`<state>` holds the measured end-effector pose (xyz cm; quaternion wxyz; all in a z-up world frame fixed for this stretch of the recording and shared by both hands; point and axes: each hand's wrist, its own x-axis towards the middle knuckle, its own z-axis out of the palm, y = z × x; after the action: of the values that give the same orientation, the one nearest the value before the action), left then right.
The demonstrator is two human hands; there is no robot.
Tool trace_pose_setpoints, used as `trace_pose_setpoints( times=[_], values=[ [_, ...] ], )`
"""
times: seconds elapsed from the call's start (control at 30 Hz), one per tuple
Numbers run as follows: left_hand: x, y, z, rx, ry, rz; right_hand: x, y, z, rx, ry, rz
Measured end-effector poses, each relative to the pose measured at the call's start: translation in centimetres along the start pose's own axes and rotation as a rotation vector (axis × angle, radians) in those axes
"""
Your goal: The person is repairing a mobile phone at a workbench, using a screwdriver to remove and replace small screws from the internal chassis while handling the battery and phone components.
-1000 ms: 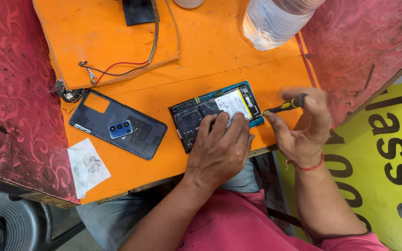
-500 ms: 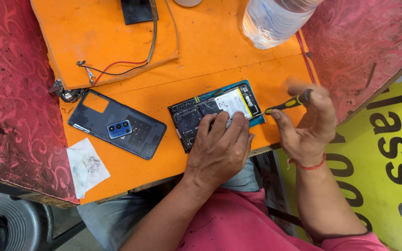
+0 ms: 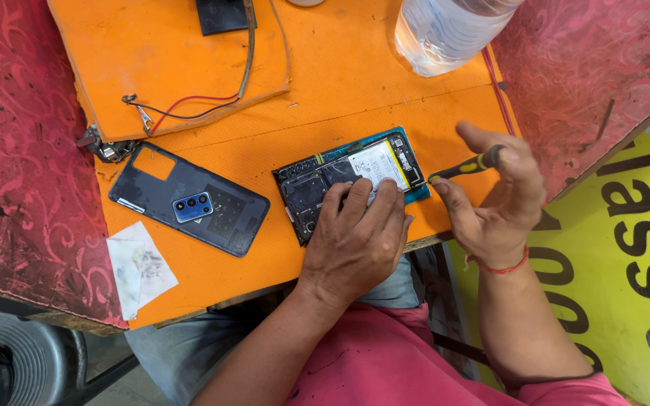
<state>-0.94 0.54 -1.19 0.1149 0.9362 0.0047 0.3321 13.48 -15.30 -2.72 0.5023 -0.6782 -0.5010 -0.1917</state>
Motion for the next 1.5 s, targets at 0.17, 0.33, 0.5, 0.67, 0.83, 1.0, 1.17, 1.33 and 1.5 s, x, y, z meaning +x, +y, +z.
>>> trace_pose_setpoints(
  times=[0.17, 0.33, 0.5, 0.67, 0.83, 1.0, 1.17, 1.33, 1.5],
  values=[
    [0.1, 0.0, -0.1, -0.009, 0.008, 0.007, -0.4, 0.4, -0.2, 0.011, -0.08, 0.025],
    [-1.0, -0.4, -0.7, -0.044, 0.108, 0.154, -1.2, 1.0, 0.0, 0.215, 0.203, 0.098],
    [-5.1, -0.7, -3.7, -0.152, 0.164, 0.178, 0.0, -0.2, -0.1, 0.847, 0.169, 0.402],
    [-8.6, -3.2, -6.9, -0.042, 0.344, 0.044, 5.1, -3.8, 2.8, 0.137, -0.585, 0.379],
    [-10.1, -6.6, -8.2, -0.19, 0.597, -0.299, 10.6, -9.5, 10.1, -0.091, -0.865, -0.097],
    [-10.9, -7.0, -7.3, -0.62, 0.793, -0.556, 11.8, -10.9, 15.2, -0.242, -0.969, -0.06],
    [-11.4, -7.3, -7.1, -0.753, 0.832, -0.614, 11.4, -10.9, 16.4, -0.231, -0.98, -0.055],
    [-11.4, -7.2, -7.6, -0.747, 0.791, -0.587, 10.7, -10.7, 17.0, -0.237, -0.941, -0.142],
    [-11.4, -7.2, -7.8, -0.756, 0.78, -0.584, 9.9, -10.8, 16.7, -0.391, -0.835, -0.209]
  ],
)
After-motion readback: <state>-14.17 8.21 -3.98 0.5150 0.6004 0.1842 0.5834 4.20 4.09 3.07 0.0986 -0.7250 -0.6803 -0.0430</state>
